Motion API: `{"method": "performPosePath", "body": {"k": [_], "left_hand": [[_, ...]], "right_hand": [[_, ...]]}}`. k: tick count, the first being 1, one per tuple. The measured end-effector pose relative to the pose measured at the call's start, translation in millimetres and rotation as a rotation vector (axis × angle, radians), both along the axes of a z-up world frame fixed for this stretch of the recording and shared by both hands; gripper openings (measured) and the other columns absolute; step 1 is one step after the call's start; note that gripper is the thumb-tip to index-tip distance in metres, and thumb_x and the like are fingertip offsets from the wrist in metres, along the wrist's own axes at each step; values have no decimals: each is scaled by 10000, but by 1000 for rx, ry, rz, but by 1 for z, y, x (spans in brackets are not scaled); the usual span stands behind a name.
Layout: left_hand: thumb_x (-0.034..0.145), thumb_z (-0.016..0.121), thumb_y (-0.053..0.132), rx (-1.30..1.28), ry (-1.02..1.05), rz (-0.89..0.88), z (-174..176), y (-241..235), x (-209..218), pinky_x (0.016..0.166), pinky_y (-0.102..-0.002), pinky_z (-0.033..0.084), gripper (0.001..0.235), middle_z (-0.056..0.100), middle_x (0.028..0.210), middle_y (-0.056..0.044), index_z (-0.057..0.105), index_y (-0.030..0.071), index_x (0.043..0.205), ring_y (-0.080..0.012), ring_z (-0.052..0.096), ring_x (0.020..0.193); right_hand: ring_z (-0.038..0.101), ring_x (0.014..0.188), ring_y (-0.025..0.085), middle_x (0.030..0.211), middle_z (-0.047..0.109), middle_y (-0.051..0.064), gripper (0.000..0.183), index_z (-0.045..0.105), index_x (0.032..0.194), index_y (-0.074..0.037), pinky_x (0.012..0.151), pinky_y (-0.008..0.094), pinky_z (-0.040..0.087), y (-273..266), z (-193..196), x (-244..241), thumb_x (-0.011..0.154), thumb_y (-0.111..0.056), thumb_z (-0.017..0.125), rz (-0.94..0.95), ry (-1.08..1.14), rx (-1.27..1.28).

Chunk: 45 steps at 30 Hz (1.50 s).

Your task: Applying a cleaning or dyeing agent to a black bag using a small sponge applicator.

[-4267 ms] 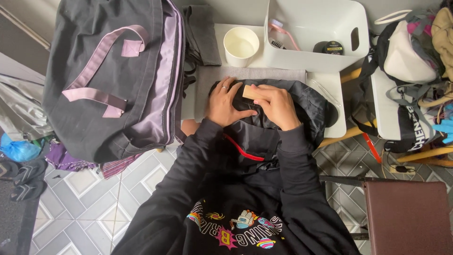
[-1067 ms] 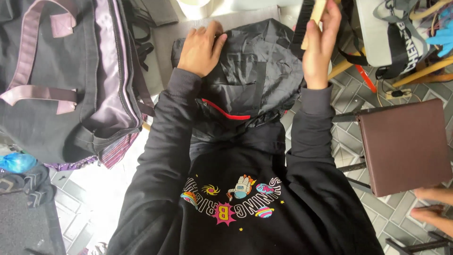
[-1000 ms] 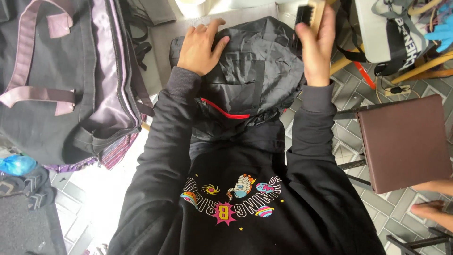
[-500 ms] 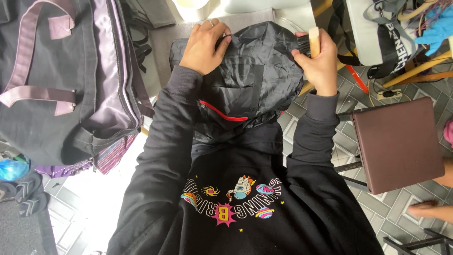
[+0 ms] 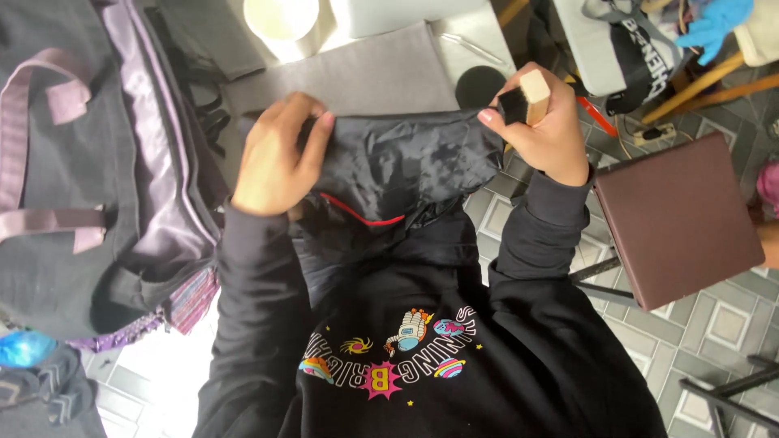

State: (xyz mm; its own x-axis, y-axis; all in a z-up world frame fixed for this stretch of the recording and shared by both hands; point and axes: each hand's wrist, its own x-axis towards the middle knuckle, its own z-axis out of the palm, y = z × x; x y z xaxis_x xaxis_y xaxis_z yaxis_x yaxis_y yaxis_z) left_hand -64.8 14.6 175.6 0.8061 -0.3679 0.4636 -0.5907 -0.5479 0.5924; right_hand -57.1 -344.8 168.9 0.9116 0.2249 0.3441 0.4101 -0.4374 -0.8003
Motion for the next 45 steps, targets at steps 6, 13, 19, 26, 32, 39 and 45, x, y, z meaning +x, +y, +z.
{"method": "performPosePath", "body": {"k": [6, 13, 19, 26, 32, 39, 45], "left_hand": [[1113, 535, 114, 131, 111, 181, -63, 3, 50, 661, -590, 368, 158, 580, 866, -264, 468, 13, 1013, -514, 532, 808], [1083, 545, 145, 178, 65, 345, -156, -2, 100, 575, -559, 398, 185, 617, 811, -195, 449, 62, 948, -474, 570, 709], [1093, 513, 167, 24, 63, 276, -143, -3, 84, 663, -532, 440, 120, 652, 968, -161, 495, 51, 1071, -461, 630, 836], [1061, 596, 84, 93, 8, 382, -150, -3, 82, 732, -498, 562, 91, 674, 965, -131, 523, 80, 1116, -402, 692, 902], [992, 676, 170, 299, -256, 425, -149, -1, 68, 729, -426, 509, 148, 590, 1082, -67, 627, 108, 1117, -314, 633, 908], [934, 728, 629, 320, -178, 282, -137, 3, 51, 1045, -493, 472, 807, 633, 1391, -214, 658, -52, 1362, -400, 599, 1293], [951, 642, 723, 304, -113, 229, -146, 5, 55, 1203, -529, 358, 998, 479, 1561, -237, 509, -114, 1478, -373, 421, 1479]], "right_hand": [[448, 746, 169, 792, 515, 43, 443, 502, 909, -73, 666, 336, 390, 18, -45, 69, 921, -172, 933, -248, -93, -278], [641, 653, 229, 940, 654, 105, 494, 428, 1188, -92, 524, 374, 546, 105, -44, 59, 969, -333, 799, -366, -127, -283], [674, 887, 298, 1111, 636, 121, 742, 384, 1144, -100, 770, 352, 495, 143, -87, 82, 770, -300, 994, 97, -56, -152], [632, 860, 307, 998, 561, 88, 696, 489, 1380, -147, 687, 424, 522, 164, -128, 90, 932, -668, 599, -33, -433, -646], [579, 956, 282, 1064, 555, 79, 455, 491, 1429, -102, 730, 389, 498, 157, -139, 96, 1076, -385, 450, 79, -529, -737], [576, 889, 244, 998, 568, 19, 448, 517, 1454, -179, 724, 364, 521, 161, -141, 99, 1072, -412, 517, 22, -525, -644], [593, 843, 166, 1030, 623, 9, 463, 599, 1328, -151, 588, 273, 518, 157, -113, 79, 951, -298, 824, -46, -530, -745]]}}
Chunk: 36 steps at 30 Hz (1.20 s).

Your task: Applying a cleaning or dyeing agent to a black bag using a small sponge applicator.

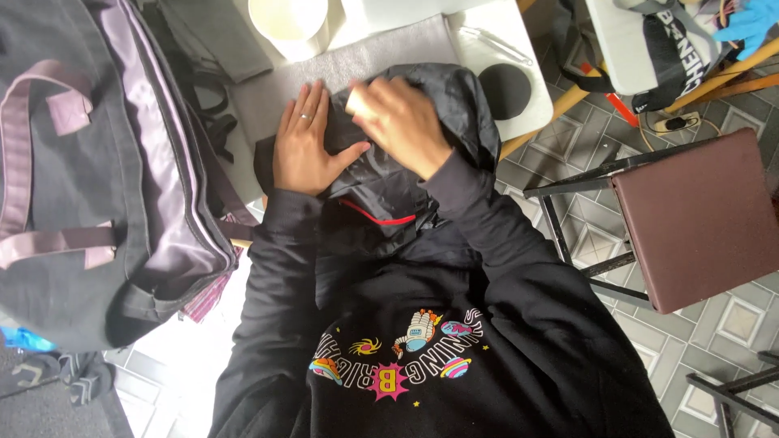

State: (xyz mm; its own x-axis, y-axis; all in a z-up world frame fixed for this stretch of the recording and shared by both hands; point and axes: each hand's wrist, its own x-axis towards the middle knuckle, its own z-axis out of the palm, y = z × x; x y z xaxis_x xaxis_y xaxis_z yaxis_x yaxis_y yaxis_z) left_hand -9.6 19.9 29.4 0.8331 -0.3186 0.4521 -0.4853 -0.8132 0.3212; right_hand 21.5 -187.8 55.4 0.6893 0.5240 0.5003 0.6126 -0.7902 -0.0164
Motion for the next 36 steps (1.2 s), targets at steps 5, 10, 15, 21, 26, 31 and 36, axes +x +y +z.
{"method": "performPosePath", "body": {"k": [5, 10, 15, 21, 26, 31, 36], "left_hand": [[961, 624, 722, -14, 36, 15, -1, 1, 1, 1227, -532, 330, 986, 436, 1593, -219, 475, -84, 1509, -363, 383, 1504], [963, 659, 727, -15, 39, 21, -6, 1, -1, 1244, -529, 326, 999, 412, 1618, -188, 426, -51, 1545, -354, 362, 1521], [970, 652, 754, 9, 43, 37, -10, 2, -1, 1261, -522, 316, 1019, 380, 1643, -173, 376, -13, 1580, -341, 344, 1540], [972, 587, 786, 43, 43, 49, -10, 1, 0, 1262, -512, 302, 1037, 377, 1646, -176, 365, -19, 1586, -338, 339, 1541], [967, 589, 783, 21, 60, 35, -8, 1, -1, 1263, -525, 295, 1034, 366, 1649, -178, 369, -19, 1582, -347, 326, 1545], [964, 613, 788, 45, 45, 55, -13, 3, -2, 1251, -520, 326, 1040, 379, 1648, -157, 366, -8, 1587, -332, 345, 1539], [961, 614, 784, 35, 44, 46, -12, 2, 1, 1251, -521, 320, 1036, 386, 1643, -161, 375, -10, 1582, -343, 349, 1534]], "right_hand": [[622, 856, 179, 1055, 634, 56, 492, 563, 1397, -97, 654, 304, 570, -3, -12, -1, 994, -273, 785, 78, 81, 63], [575, 788, 228, 951, 612, 42, 419, 576, 1295, -139, 568, 358, 467, -20, 14, -1, 958, -249, 801, -179, -81, 5], [601, 896, 258, 1038, 655, 82, 463, 606, 1347, -147, 644, 382, 546, -62, -10, 20, 959, -237, 843, -395, -40, 167], [672, 870, 240, 1086, 648, 105, 473, 566, 1418, -104, 686, 362, 618, -54, -5, 3, 1034, -244, 805, -198, -69, 308], [607, 857, 253, 1022, 636, 68, 443, 633, 1344, -75, 675, 383, 568, -31, -2, -10, 980, -217, 842, -28, -58, 161], [622, 855, 262, 969, 658, 79, 399, 658, 1305, -100, 648, 384, 526, -46, -8, -2, 977, -254, 825, -181, 16, 235], [688, 1005, 393, 1128, 629, 169, 486, 584, 1331, -27, 762, 527, 640, -89, -12, 13, 954, -167, 858, -441, 15, 385]]}}
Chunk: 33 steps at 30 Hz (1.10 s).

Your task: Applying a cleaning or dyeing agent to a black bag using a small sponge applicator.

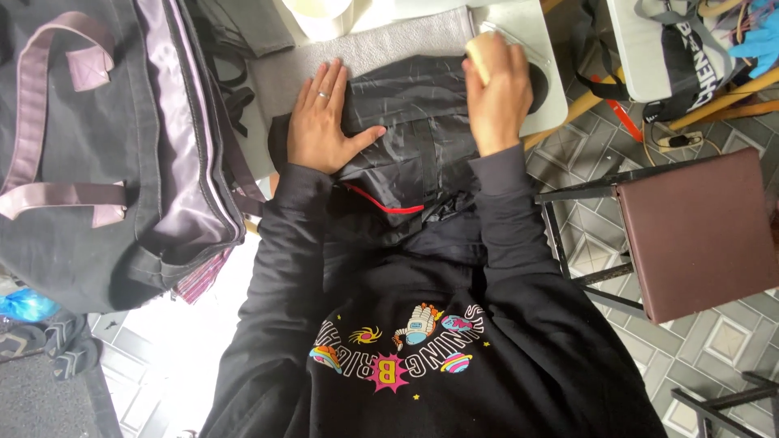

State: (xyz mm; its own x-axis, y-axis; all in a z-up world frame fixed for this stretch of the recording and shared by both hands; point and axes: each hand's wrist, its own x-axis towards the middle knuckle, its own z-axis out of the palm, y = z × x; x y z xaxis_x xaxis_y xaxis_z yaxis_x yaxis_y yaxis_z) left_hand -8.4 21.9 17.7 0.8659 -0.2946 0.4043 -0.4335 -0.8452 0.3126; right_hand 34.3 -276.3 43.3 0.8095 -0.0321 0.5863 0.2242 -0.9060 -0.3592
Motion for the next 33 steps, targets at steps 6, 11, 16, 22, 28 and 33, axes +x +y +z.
{"method": "performPosePath", "body": {"k": [6, 11, 16, 22, 28, 33], "left_hand": [[950, 615, 720, -157, 42, -41, 38, 0, -2, 1031, -645, 434, 900, 544, 1471, -286, 595, -68, 1385, -468, 530, 1337], [1035, 614, 340, 109, -147, 235, 17, 35, -4, 791, -488, 440, 313, 661, 1013, -170, 663, 46, 940, -361, 603, 865], [990, 576, 106, -5, -35, 225, 39, 47, -21, 704, -515, 439, 112, 592, 885, -150, 553, 71, 886, -385, 572, 735], [1043, 641, 108, -672, 89, 16, 65, 49, -58, 755, -281, 479, 60, 653, 918, -22, 586, 84, 1041, -140, 632, 816], [1004, 753, 64, -902, 255, -30, 67, 47, -77, 799, -225, 442, 148, 589, 957, -1, 608, 87, 983, -103, 554, 899], [1104, 602, 137, -1029, -33, 10, 134, 28, -91, 825, -279, 437, 141, 564, 927, -48, 572, 46, 1001, -149, 532, 876]], "right_hand": [[584, 875, 300, 1014, 572, 161, 388, 489, 1116, -17, 678, 404, 490, -7, 31, -16, 1045, -270, 775, 239, -30, 40], [568, 806, 329, 949, 561, 140, 340, 482, 1106, -49, 654, 429, 425, -18, 41, -19, 1018, -145, 797, 365, 200, 55], [555, 701, 306, 874, 577, 132, 328, 477, 1063, -55, 582, 403, 389, -20, 45, -18, 956, -42, 787, 412, 300, 132], [570, 844, 230, 1005, 606, 108, 347, 512, 1159, -74, 660, 354, 435, -40, 69, -47, 958, -21, 790, 371, 147, 400], [522, 875, 239, 1018, 526, 139, 434, 486, 1154, -12, 735, 365, 483, -67, 103, -83, 922, 163, 807, 306, -20, 421], [416, 859, 256, 998, 459, 150, 448, 469, 1129, 24, 786, 400, 399, -86, 130, -99, 1024, 133, 891, 315, 77, 260]]}}
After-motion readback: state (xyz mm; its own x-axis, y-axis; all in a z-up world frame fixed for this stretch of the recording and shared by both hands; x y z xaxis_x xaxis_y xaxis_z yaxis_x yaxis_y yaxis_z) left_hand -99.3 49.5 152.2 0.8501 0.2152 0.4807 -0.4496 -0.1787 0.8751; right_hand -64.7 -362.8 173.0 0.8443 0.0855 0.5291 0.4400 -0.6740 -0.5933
